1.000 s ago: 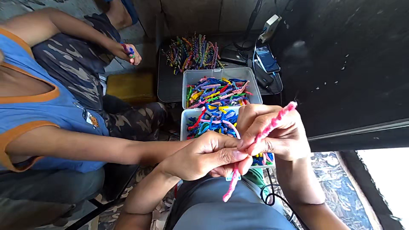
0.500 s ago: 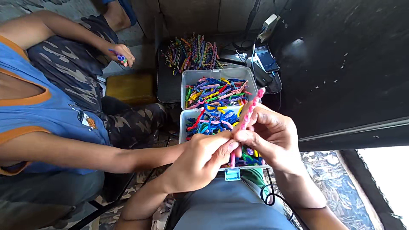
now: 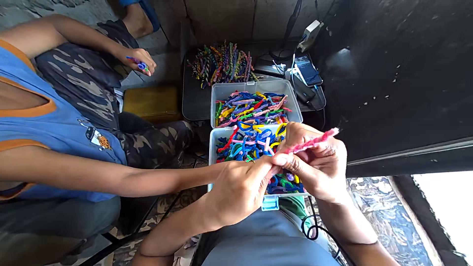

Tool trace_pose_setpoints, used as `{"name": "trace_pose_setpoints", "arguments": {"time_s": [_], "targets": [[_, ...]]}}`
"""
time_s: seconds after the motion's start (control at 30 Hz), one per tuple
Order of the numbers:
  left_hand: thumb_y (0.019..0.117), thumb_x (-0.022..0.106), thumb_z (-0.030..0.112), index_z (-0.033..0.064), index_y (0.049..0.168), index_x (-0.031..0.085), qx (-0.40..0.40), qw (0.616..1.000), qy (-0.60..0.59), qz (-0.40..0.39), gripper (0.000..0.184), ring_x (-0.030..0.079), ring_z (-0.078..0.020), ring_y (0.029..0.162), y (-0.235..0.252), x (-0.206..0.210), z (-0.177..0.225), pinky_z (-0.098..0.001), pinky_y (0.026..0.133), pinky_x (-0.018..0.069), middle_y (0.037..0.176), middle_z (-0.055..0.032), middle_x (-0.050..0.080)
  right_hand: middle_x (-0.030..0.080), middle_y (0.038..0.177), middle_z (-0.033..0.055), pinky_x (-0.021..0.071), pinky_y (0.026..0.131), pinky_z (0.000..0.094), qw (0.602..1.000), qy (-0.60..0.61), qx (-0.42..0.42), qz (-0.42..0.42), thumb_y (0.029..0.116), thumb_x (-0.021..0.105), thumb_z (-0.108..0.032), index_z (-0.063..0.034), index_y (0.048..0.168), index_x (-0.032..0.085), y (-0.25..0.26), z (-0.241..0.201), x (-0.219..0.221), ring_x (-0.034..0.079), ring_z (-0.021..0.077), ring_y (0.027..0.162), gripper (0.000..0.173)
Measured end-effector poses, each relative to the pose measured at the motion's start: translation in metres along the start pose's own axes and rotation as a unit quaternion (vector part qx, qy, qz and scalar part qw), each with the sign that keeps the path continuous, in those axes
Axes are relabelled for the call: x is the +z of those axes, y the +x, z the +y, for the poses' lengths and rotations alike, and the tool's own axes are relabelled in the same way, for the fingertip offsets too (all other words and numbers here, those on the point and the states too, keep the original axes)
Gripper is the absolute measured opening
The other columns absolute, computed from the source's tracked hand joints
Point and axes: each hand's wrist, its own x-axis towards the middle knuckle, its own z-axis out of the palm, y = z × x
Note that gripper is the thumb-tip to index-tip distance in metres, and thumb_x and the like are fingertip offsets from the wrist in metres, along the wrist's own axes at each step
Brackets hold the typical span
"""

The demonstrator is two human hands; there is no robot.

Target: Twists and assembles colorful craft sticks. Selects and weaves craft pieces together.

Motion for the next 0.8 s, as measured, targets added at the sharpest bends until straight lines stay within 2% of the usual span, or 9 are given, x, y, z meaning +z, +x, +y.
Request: {"name": "trace_pose_setpoints", "arguments": {"time_s": [0.07,0.13,0.27,0.37,0.47,0.53,0.63,0.7,0.8], "targets": [[0.1084,0.046,0.015,-0.0037,0.090,0.063,-0.010,0.999,-0.035,-0.001,0.031,0.054,-0.0044,0.062,0.000,0.000,-0.001,-0.0137,0.061,0.0440,0.066,-0.0070,0.056,0.055,0.079,-0.0074,0.0470,0.065,0.0086,1.000,0.002,0.005,-0.005,0.0950,0.071,-0.014,-0.0099,0.081,0.057,0.001,0.000,0.000,0.053,-0.0066,0.072,0.020],[0.1095,0.044,0.013,-0.0047,0.093,0.063,-0.064,0.969,-0.230,-0.058,0.031,0.045,0.0072,0.063,0.002,-0.007,-0.001,-0.0069,0.059,0.0375,0.070,0.0012,0.055,0.061,0.085,-0.0089,0.0517,0.070,0.0106,0.996,0.063,0.030,-0.052,0.0985,0.068,-0.022,-0.0117,0.087,0.063,0.004,0.003,-0.005,0.059,-0.0061,0.078,0.016],[0.1106,0.043,0.020,0.0100,0.097,0.064,-0.168,0.783,-0.564,-0.201,0.027,0.040,0.0174,0.061,0.007,-0.018,-0.006,-0.0024,0.051,0.0293,0.075,0.0167,0.056,0.065,0.107,-0.0101,0.0520,0.085,0.0149,0.962,0.187,0.044,-0.196,0.1032,0.059,-0.040,-0.0137,0.115,0.067,0.010,0.013,-0.016,0.060,-0.0040,0.100,0.029],[0.1084,0.048,0.019,0.0135,0.096,0.067,-0.185,0.689,-0.658,-0.240,0.023,0.044,0.0175,0.059,0.007,-0.018,-0.010,-0.0025,0.050,0.0313,0.073,0.0175,0.060,0.066,0.101,-0.0049,0.0513,0.086,0.0164,0.954,0.221,0.006,-0.203,0.0986,0.069,-0.018,-0.0086,0.102,0.072,0.010,0.015,-0.014,0.061,-0.0012,0.099,0.010],[0.1098,0.047,0.023,0.0119,0.098,0.066,-0.182,0.746,-0.605,-0.210,0.025,0.042,0.0180,0.061,0.005,-0.016,-0.008,-0.0022,0.052,0.0311,0.077,0.0174,0.059,0.065,0.090,-0.0076,0.0515,0.079,0.0131,0.977,0.165,0.002,-0.135,0.0946,0.073,-0.015,-0.0107,0.089,0.071,0.007,0.011,-0.014,0.061,-0.0038,0.090,0.008],[0.1110,0.043,0.020,0.0068,0.100,0.064,-0.156,0.846,-0.484,-0.161,0.027,0.041,0.0170,0.063,0.003,-0.015,-0.008,-0.0026,0.055,0.0328,0.077,0.0149,0.057,0.062,0.085,-0.0081,0.0512,0.074,0.0115,0.993,0.089,0.020,-0.079,0.0956,0.072,-0.017,-0.0109,0.083,0.066,0.002,0.006,-0.009,0.060,-0.0049,0.085,0.015],[0.1086,0.046,0.013,-0.0042,0.095,0.065,-0.067,0.983,-0.162,-0.058,0.028,0.048,0.0037,0.061,-0.002,-0.009,-0.009,-0.0086,0.059,0.0402,0.069,-0.0009,0.056,0.057,0.083,-0.0049,0.0536,0.070,0.0111,0.998,-0.055,0.011,-0.008,0.0957,0.068,-0.014,-0.0086,0.080,0.059,-0.005,0.003,0.002,0.059,-0.0048,0.078,0.019],[0.1063,0.049,0.013,-0.0026,0.093,0.066,-0.028,0.999,0.028,-0.010,0.026,0.059,-0.0078,0.062,-0.005,-0.003,-0.008,-0.0171,0.060,0.0459,0.067,-0.0088,0.061,0.055,0.082,-0.0030,0.0518,0.068,0.0109,0.994,-0.106,0.001,0.023,0.0957,0.068,-0.014,-0.0070,0.079,0.058,-0.006,0.004,0.009,0.057,-0.0041,0.076,0.022],[0.1082,0.046,0.011,-0.0046,0.092,0.064,-0.074,0.984,-0.152,-0.058,0.029,0.048,0.0044,0.062,-0.004,-0.008,-0.007,-0.0082,0.060,0.0398,0.068,-0.0007,0.055,0.055,0.082,-0.0057,0.0516,0.066,0.0095,0.998,-0.045,0.042,0.017,0.0956,0.066,-0.013,-0.0090,0.076,0.057,-0.004,0.005,0.010,0.056,-0.0062,0.074,0.022]]}}
